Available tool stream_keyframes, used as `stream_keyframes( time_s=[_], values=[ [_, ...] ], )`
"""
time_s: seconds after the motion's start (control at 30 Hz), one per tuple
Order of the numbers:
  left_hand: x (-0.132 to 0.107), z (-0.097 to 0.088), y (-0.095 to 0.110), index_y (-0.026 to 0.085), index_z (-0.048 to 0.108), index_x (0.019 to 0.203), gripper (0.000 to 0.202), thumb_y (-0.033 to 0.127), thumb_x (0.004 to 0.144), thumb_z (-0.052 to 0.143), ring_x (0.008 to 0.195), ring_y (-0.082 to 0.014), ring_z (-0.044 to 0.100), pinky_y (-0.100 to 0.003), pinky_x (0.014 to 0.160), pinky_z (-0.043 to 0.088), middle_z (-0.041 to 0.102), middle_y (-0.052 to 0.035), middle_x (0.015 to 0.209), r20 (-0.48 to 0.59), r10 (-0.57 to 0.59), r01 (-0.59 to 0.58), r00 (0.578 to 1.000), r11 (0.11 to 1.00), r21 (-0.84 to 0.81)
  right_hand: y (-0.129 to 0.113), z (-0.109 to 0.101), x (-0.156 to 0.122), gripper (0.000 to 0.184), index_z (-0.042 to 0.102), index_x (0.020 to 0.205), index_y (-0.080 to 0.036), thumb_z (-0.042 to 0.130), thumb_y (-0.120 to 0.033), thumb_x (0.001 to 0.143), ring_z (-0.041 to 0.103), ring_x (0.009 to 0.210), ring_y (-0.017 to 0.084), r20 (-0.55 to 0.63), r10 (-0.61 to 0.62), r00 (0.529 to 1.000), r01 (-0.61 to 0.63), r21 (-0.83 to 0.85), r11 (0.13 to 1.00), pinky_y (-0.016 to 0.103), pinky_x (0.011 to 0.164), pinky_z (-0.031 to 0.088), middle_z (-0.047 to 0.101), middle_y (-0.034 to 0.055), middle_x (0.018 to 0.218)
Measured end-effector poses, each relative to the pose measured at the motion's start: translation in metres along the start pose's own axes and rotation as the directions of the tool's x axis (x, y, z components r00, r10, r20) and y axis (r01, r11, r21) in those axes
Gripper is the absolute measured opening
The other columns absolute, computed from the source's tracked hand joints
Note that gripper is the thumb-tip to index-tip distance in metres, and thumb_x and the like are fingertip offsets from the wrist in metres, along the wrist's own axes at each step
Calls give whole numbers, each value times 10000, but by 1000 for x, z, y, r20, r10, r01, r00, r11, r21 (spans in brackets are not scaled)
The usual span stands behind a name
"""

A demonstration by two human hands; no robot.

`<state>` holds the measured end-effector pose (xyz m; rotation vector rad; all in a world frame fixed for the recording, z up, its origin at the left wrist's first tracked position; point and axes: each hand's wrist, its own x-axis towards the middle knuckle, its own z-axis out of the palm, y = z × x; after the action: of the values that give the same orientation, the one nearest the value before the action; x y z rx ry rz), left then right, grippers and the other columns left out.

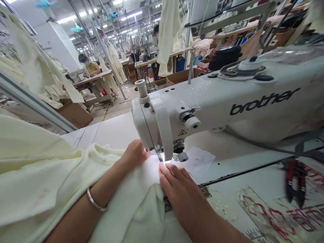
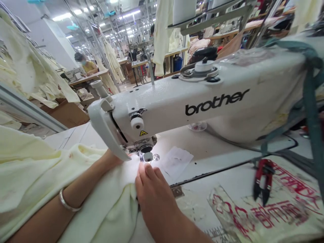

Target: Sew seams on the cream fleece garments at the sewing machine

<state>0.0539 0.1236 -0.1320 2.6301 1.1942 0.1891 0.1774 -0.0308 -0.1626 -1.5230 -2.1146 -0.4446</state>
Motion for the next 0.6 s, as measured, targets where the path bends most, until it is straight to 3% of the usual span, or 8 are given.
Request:
stream_keyframes(
  time_s=[0.23,0.37,0.47,0.6],
  values=[
    [-6,11,-2,165,637,821,161,201,768,489,853,-224,630,-315,791,465,691,-82,812,-55,-13,14,998,1000,18,-9,5,-7,403,602,1095,-59,532,-34,698,517,1032,242,-15,54,998,-54,26,998,342,801,478,626,116,1118],
    [-9,6,3,164,605,796,126,198,772,486,765,-193,618,-274,704,448,675,-63,774,-80,-57,58,995,998,18,-10,5,-3,326,625,1020,-41,525,-7,712,558,966,247,-30,45,999,-44,11,999,351,742,516,638,139,1040],
    [-39,-22,15,164,569,773,128,221,802,458,676,-172,587,-264,638,416,645,-44,720,-136,-128,135,982,990,40,-18,-15,-3,328,645,974,-42,464,31,710,579,930,257,-86,41,995,-37,54,998,359,731,529,647,144,985],
    [-122,-75,57,197,546,794,215,378,859,448,636,-129,548,-232,625,408,606,13,694,-200,-242,213,949,964,-159,-45,-58,-13,419,569,1175,-76,349,14,830,559,1048,224,-260,-32,965,110,289,951,321,899,480,622,112,1116]
  ],
)
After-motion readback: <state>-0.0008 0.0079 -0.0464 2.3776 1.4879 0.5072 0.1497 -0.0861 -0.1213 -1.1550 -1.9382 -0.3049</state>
